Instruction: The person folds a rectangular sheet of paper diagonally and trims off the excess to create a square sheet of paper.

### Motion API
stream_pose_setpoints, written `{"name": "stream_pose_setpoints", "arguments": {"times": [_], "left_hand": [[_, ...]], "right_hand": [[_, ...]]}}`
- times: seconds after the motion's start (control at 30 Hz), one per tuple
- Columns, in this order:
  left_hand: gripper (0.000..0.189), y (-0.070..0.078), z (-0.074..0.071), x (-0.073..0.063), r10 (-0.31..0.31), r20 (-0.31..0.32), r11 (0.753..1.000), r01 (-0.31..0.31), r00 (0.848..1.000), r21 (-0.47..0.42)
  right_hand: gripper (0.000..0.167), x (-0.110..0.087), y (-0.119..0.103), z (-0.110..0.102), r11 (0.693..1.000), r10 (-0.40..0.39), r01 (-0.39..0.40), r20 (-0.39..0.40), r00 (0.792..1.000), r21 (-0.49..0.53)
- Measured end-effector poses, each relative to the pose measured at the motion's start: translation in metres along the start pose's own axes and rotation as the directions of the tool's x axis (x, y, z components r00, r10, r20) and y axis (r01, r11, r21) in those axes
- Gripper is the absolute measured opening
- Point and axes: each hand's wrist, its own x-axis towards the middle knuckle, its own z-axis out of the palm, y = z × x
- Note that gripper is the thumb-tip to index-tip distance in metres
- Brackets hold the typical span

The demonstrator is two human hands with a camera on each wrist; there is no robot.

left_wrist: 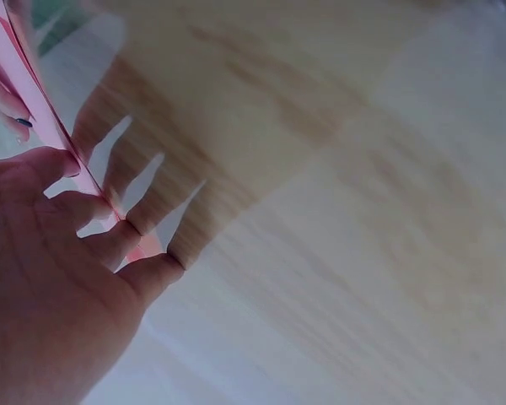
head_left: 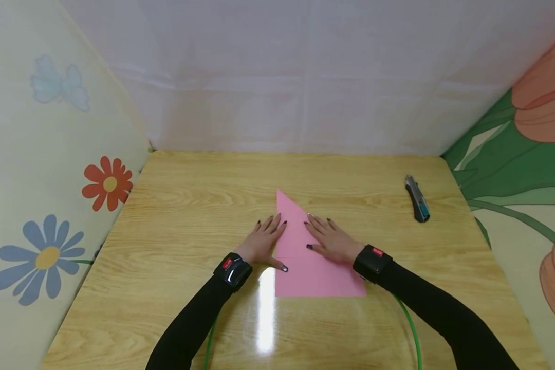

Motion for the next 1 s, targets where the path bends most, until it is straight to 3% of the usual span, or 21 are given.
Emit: {"name": "stream_pose_setpoints", "arguments": {"times": [0.27,0.5,0.77,1.0], "left_hand": [[0.119,-0.002,-0.002,0.000,-0.020,0.024,0.999,0.019,1.000,0.046],[0.119,0.002,-0.001,0.000,-0.031,0.037,0.999,0.030,0.999,0.018],[0.119,0.003,0.000,0.001,-0.037,0.028,0.999,0.036,0.999,0.035],[0.118,0.004,-0.001,0.003,-0.023,0.028,0.999,0.022,0.999,0.032]], "right_hand": [[0.070,0.010,0.005,-0.003,1.000,0.023,-0.023,0.051,0.998,-0.004],[0.071,0.019,0.008,-0.003,0.999,0.042,-0.041,0.076,0.996,-0.006],[0.068,0.016,0.014,0.008,0.999,0.023,-0.022,0.036,0.999,-0.040],[0.066,0.000,0.014,0.008,0.999,0.017,-0.016,0.024,1.000,-0.027]]}}
